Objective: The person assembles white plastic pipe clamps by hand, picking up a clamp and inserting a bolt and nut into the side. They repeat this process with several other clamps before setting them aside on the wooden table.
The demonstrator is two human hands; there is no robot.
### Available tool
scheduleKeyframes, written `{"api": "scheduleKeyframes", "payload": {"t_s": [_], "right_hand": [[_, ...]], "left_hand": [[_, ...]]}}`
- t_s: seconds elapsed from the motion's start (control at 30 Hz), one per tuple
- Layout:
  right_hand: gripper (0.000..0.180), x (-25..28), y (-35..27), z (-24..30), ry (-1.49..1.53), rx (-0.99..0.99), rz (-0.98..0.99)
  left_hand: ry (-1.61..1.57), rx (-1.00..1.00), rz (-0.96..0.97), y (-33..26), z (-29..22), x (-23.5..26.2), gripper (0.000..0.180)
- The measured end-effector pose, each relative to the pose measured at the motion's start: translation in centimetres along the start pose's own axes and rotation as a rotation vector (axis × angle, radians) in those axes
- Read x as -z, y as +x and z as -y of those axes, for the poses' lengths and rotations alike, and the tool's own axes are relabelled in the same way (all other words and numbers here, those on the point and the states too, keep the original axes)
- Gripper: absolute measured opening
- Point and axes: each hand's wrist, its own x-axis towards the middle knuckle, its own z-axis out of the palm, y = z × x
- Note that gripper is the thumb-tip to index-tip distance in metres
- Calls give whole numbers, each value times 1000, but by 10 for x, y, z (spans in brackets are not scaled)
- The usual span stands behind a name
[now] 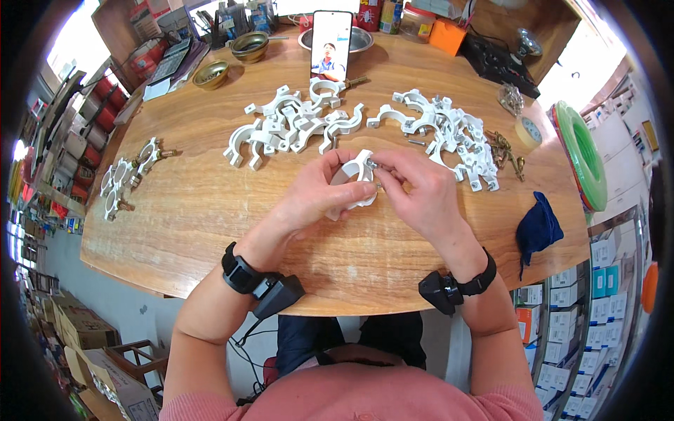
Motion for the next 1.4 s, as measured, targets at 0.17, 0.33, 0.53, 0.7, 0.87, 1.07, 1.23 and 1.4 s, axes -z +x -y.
{"api": "scheduleKeyframes", "payload": {"t_s": [0.17, 0.33, 0.53, 0.7, 0.87, 1.07, 1.23, 1.4], "right_hand": [[10, 7, 3, -1, -27, -90, 119], [11, 9, 7, -6, -31, 49, 103], [10, 11, 7, -4, -39, 31, 113], [11, 13, 2, -5, -100, 40, 158], [13, 7, 3, -12, -34, 22, 100], [13, 8, 9, -11, -78, 65, 115], [12, 4, 4, -18, -101, 89, 111], [14, 4, 2, -7, -55, -3, 102]], "left_hand": [[39, 20, 12, 3, 0, -2, 48], [10, 49, 73, 6, 4, 1, 47], [-31, 52, -6, 3, 4, -4, 49], [21, 35, -19, 0, 4, -3, 49], [16, -42, 15, 8, 11, 1, 53], [77, -68, -43, 8, 4, -1, 53], [110, -73, -27, 9, 7, 5, 55], [81, -107, -91, 7, 4, 3, 54]]}}
